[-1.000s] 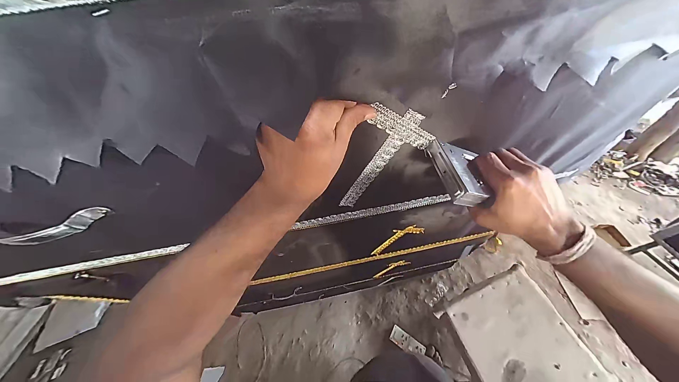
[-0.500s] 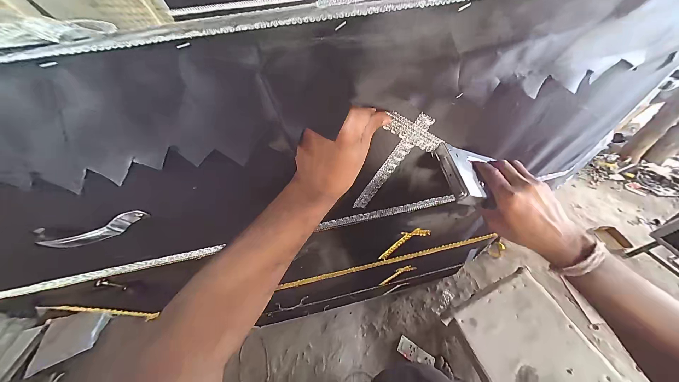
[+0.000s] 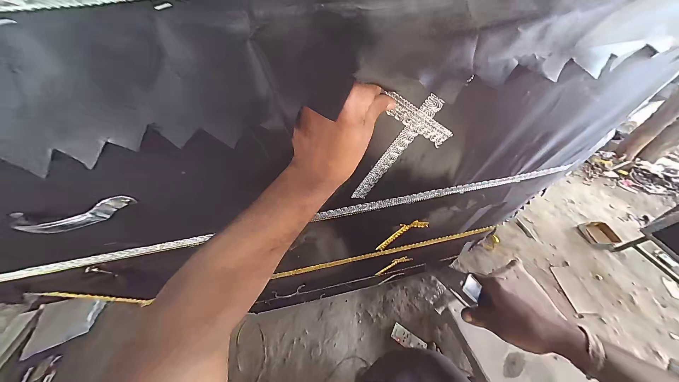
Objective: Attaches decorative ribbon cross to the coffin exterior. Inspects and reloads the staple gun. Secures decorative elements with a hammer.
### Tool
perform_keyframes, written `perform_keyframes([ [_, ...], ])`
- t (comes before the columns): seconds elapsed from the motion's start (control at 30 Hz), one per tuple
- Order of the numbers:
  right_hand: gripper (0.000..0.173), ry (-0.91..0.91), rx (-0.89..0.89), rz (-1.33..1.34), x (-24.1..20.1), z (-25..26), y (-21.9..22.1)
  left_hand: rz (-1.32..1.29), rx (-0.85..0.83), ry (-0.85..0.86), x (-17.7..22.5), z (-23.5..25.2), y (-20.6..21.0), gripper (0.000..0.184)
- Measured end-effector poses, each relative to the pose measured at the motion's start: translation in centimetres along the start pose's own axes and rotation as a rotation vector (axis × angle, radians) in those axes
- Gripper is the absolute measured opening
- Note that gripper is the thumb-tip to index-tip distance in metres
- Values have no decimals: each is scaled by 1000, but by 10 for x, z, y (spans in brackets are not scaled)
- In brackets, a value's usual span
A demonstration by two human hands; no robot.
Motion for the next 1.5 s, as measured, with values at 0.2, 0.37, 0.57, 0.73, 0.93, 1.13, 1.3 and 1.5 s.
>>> perform_keyframes([
  [0.2,28,-308,321,805,-39,-3,-45,-77,76,25,0,1,-1,24],
  [0.37,42,-792,688,125,-108,12,-87,28,-5,-84,8,8,-11,24],
  [0.57,55,-653,873,-517,-169,27,-109,38,-43,-106,8,11,-12,25],
  [0.73,52,-692,922,-625,-190,36,-112,32,20,-79,6,7,-10,22],
  [0.93,48,-745,964,-691,-192,38,-111,26,9,-122,7,4,-8,19],
  [1.13,41,-890,1065,-761,-187,53,-119,-7,19,-115,7,0,-7,18],
  [1.3,40,-1148,1082,-809,-171,64,-131,-6,47,-74,5,0,-7,18],
  [1.5,40,-809,877,-602,-82,8,-17,9,0,-108,7,2,-11,22],
])
Point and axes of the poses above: each hand's wrist, its own z-axis towards the middle knuckle, its own y-axis out of the palm, x = y × z, the point moved 1 cm from there along z, towards the middle knuckle, and after that the axes turned 14 degrees about x, right-handed, at the moved point
